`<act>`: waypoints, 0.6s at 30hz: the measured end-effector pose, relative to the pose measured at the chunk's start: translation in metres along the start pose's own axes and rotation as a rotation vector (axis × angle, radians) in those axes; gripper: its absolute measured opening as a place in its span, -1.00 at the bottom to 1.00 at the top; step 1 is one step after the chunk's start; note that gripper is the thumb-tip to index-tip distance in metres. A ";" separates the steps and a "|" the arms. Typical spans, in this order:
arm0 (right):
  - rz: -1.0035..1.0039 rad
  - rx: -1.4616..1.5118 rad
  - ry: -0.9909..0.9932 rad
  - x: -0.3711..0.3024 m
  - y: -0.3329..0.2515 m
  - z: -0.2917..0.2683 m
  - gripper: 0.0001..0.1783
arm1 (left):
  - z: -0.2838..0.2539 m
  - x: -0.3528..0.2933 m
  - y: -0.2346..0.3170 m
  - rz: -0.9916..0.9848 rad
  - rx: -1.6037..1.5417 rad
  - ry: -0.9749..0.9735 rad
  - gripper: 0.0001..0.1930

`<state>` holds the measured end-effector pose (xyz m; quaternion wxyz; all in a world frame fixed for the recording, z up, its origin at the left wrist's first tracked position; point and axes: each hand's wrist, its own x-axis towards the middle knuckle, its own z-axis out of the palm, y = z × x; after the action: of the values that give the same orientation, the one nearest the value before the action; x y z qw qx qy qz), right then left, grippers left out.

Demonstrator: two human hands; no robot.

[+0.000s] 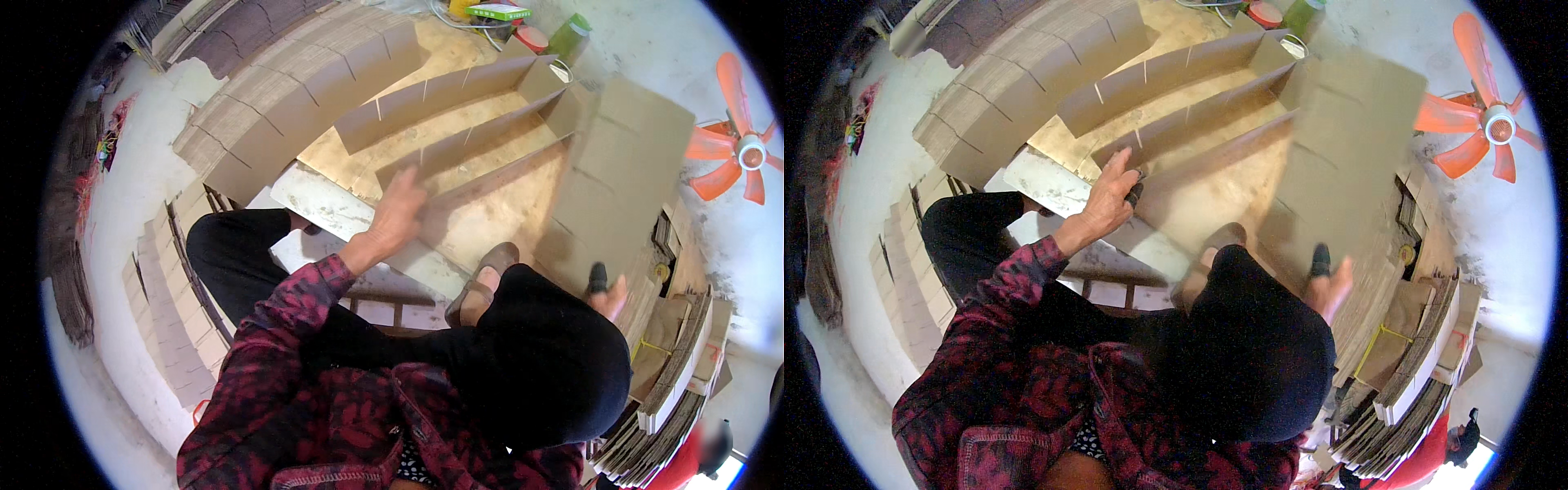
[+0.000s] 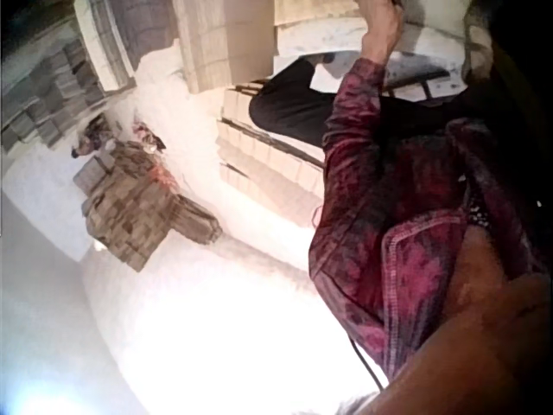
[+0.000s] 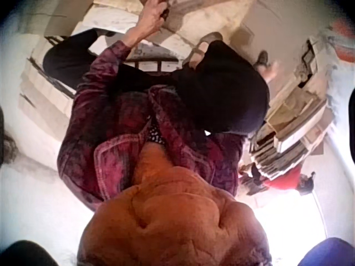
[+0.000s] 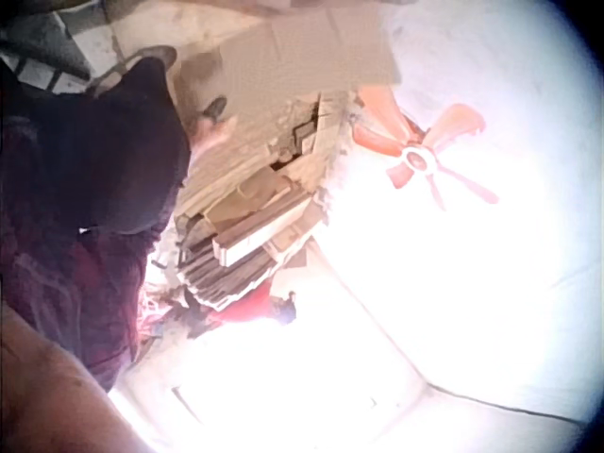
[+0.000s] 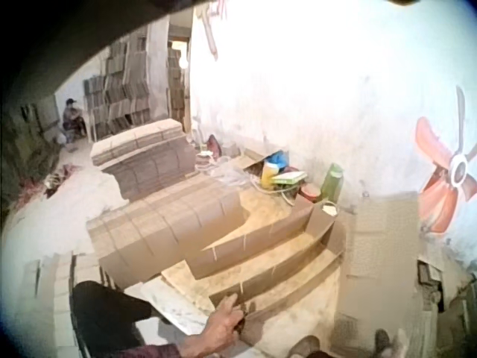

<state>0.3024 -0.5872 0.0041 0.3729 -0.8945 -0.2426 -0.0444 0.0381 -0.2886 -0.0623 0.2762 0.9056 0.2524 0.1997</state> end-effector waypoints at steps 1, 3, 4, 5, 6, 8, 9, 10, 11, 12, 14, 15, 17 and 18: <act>0.027 0.153 -0.093 0.014 -0.024 0.014 -0.73 | 0.003 0.004 -0.005 0.045 0.051 0.060 -0.77; 0.044 0.448 -0.284 0.043 -0.063 0.038 -0.70 | -0.001 0.012 -0.002 0.022 0.024 0.029 -0.80; 0.030 0.595 -0.390 0.059 -0.073 0.051 -0.67 | -0.009 0.015 0.007 -0.010 0.032 -0.024 -0.80; 0.096 0.594 -0.462 0.073 -0.083 0.063 -0.64 | -0.014 0.015 0.013 -0.046 0.042 -0.077 -0.80; 0.163 0.590 -0.536 0.086 -0.092 0.073 -0.62 | -0.014 0.012 0.015 -0.042 0.036 -0.104 -0.80; 0.153 0.552 -0.615 0.111 -0.090 0.093 -0.60 | -0.011 0.006 0.018 -0.026 0.013 -0.161 -0.80; 0.078 0.521 -0.621 0.127 -0.069 0.105 -0.61 | -0.010 0.004 0.019 -0.019 0.028 -0.147 -0.79; 0.005 0.489 -0.633 0.133 -0.065 0.112 -0.61 | -0.010 0.000 0.019 -0.020 0.043 -0.134 -0.77; -0.076 0.386 -0.583 0.138 -0.060 0.115 -0.62 | -0.011 -0.003 0.018 -0.018 0.056 -0.122 -0.76; -0.153 0.277 -0.541 0.139 -0.066 0.110 -0.63 | -0.010 -0.009 0.016 -0.030 0.055 -0.130 -0.77; -0.240 0.094 -0.542 0.140 -0.076 0.105 -0.66 | -0.012 -0.017 0.013 -0.057 0.050 -0.149 -0.80; -0.213 0.233 -0.575 0.136 -0.080 0.102 -0.67 | -0.013 -0.020 0.012 -0.087 0.066 -0.179 -0.82; -0.142 0.479 -0.596 0.123 -0.101 0.077 -0.68 | -0.009 -0.017 0.015 -0.108 0.066 -0.244 -0.86; -0.209 0.602 -0.639 0.120 -0.106 0.071 -0.68 | -0.003 -0.018 0.013 -0.073 0.042 -0.151 -0.87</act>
<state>0.3512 -0.4259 0.0524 0.5164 -0.6857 -0.4368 0.2689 0.0267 -0.3064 -0.0560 0.2824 0.9139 0.2679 0.1155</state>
